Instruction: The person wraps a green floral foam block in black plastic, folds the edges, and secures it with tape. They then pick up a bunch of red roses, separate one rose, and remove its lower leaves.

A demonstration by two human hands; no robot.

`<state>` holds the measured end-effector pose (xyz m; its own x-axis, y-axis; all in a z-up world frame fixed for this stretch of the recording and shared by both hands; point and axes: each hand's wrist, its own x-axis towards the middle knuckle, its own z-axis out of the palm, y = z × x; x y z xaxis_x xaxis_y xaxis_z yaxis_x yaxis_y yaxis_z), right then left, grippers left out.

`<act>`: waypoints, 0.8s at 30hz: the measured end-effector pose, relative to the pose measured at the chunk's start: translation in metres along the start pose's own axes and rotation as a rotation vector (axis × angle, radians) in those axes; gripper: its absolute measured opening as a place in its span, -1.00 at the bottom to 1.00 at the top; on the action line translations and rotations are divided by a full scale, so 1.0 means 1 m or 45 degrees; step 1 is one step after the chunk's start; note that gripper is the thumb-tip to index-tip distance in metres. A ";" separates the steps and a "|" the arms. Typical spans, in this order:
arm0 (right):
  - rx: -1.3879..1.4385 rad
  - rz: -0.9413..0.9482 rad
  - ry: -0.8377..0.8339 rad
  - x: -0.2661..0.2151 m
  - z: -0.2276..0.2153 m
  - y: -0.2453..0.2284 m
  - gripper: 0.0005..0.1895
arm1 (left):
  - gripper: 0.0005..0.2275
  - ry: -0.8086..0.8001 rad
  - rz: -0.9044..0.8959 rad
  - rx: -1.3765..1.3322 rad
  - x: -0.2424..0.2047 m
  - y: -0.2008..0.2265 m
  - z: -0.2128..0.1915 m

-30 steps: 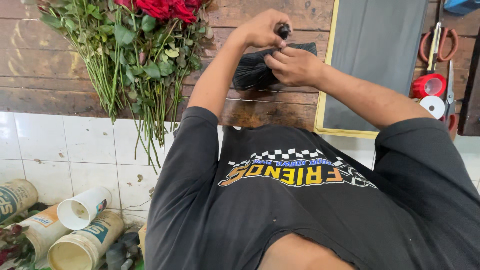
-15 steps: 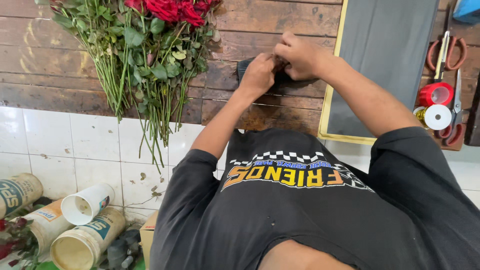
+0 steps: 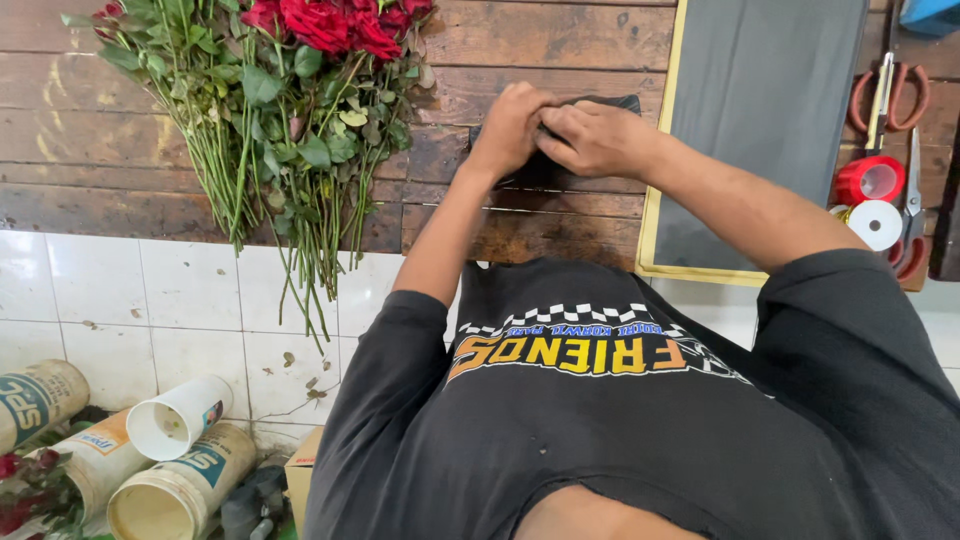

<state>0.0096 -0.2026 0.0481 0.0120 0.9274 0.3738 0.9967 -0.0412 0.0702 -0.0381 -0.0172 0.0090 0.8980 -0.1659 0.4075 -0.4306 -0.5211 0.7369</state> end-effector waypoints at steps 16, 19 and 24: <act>0.160 -0.017 -0.152 -0.002 -0.016 0.019 -0.81 | -0.90 -0.397 0.196 0.216 0.021 -0.015 -0.014; 0.381 0.264 -0.279 -0.014 -0.003 0.020 -0.80 | -0.90 -0.265 0.279 0.385 -0.006 -0.005 -0.008; 0.611 0.447 -0.331 -0.006 0.012 0.021 -0.62 | -0.96 0.101 0.288 0.735 -0.041 0.025 0.022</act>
